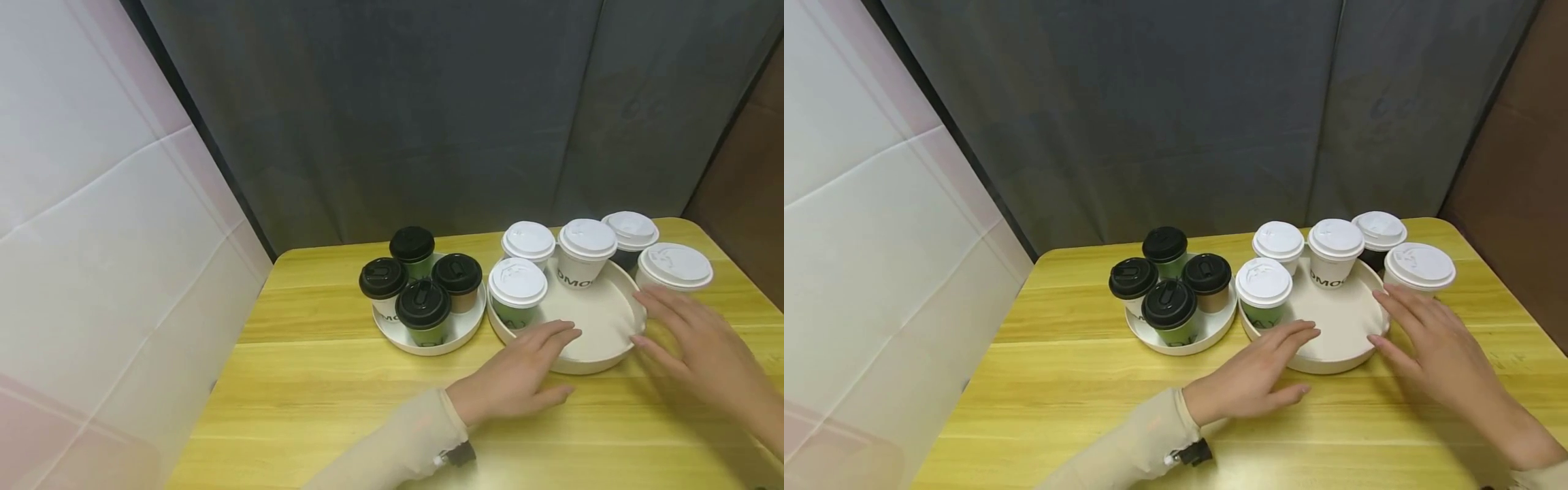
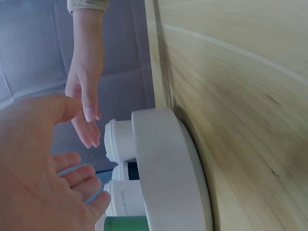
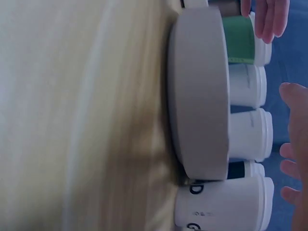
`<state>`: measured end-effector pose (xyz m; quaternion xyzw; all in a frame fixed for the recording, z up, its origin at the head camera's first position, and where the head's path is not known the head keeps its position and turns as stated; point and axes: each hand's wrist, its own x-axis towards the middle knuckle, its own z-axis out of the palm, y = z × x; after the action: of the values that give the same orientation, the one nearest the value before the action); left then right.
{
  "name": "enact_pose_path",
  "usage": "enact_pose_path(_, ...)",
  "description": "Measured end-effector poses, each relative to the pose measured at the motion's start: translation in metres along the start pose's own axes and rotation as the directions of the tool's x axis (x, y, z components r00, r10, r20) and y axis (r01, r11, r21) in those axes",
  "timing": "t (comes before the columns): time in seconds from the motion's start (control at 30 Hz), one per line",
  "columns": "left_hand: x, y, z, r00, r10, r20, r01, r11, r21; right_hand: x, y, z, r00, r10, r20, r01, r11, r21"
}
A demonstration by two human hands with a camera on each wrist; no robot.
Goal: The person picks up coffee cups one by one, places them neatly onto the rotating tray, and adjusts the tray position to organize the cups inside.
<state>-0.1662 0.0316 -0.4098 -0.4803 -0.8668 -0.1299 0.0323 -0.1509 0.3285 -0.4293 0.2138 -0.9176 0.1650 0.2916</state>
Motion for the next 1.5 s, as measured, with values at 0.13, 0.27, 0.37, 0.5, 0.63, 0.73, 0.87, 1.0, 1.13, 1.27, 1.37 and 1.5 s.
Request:
enact_pose_path(0.13, 0.008, 0.003, -0.001, 1.0, -0.013, 0.001, 0.013, 0.999, -0.04, 0.006, 0.008, -0.004, 0.999, 0.045, -0.018, -0.045, 0.999, -0.004)
enact_pose_path(0.27, 0.017, 0.006, -0.002, 1.0, -0.022, -0.002, 0.022, 0.996, -0.084, 0.014, 0.017, -0.006, 0.997, 0.058, -0.053, -0.059, 0.998, -0.005)
enact_pose_path(0.37, 0.026, 0.007, -0.002, 0.999, -0.034, 0.002, 0.034, 0.99, -0.14, 0.02, 0.024, -0.006, 0.996, 0.072, -0.059, -0.073, 0.997, -0.011)
enact_pose_path(0.5, 0.039, 0.009, -0.001, 0.998, -0.064, 0.021, 0.068, 0.967, -0.244, 0.026, 0.034, -0.006, 0.993, 0.098, -0.066, -0.099, 0.995, -0.019)
enact_pose_path(0.63, 0.052, 0.011, -0.001, 0.993, -0.107, 0.047, 0.116, 0.934, -0.339, 0.031, 0.042, -0.006, 0.99, 0.11, -0.09, -0.112, 0.994, -0.014)
enact_pose_path(0.73, 0.061, 0.012, 0.0, 0.989, -0.133, 0.065, 0.147, 0.906, -0.397, 0.034, 0.046, -0.005, 0.987, 0.139, -0.087, -0.14, 0.99, -0.005)
enact_pose_path(0.87, 0.074, 0.013, 0.0, 0.983, -0.16, 0.089, 0.183, 0.868, -0.461, 0.039, 0.051, -0.004, 0.981, 0.185, -0.064, -0.186, 0.982, -0.008)
enact_pose_path(1.0, 0.088, 0.013, 0.0, 0.976, -0.189, 0.106, 0.216, 0.836, -0.504, 0.044, 0.056, -0.003, 0.977, 0.211, -0.041, -0.211, 0.977, -0.011)
enact_pose_path(1.13, 0.102, 0.014, -0.001, 0.97, -0.216, 0.113, 0.243, 0.818, -0.522, 0.046, 0.062, -0.003, 0.97, 0.242, -0.011, -0.242, 0.97, -0.018)
enact_pose_path(1.27, 0.115, 0.016, -0.001, 0.967, -0.23, 0.112, 0.252, 0.784, -0.567, 0.046, 0.067, -0.002, 0.958, 0.287, 0.019, -0.287, 0.958, -0.024)
enact_pose_path(1.37, 0.124, 0.017, 0.001, 0.962, -0.241, 0.125, 0.266, 0.738, -0.62, 0.046, 0.07, -0.001, 0.949, 0.312, 0.04, -0.311, 0.95, -0.033)
enact_pose_path(1.5, 0.135, 0.015, 0.005, 0.949, -0.275, 0.157, 0.305, 0.667, -0.68, 0.048, 0.071, 0.001, 0.949, 0.312, 0.05, -0.31, 0.95, -0.036)
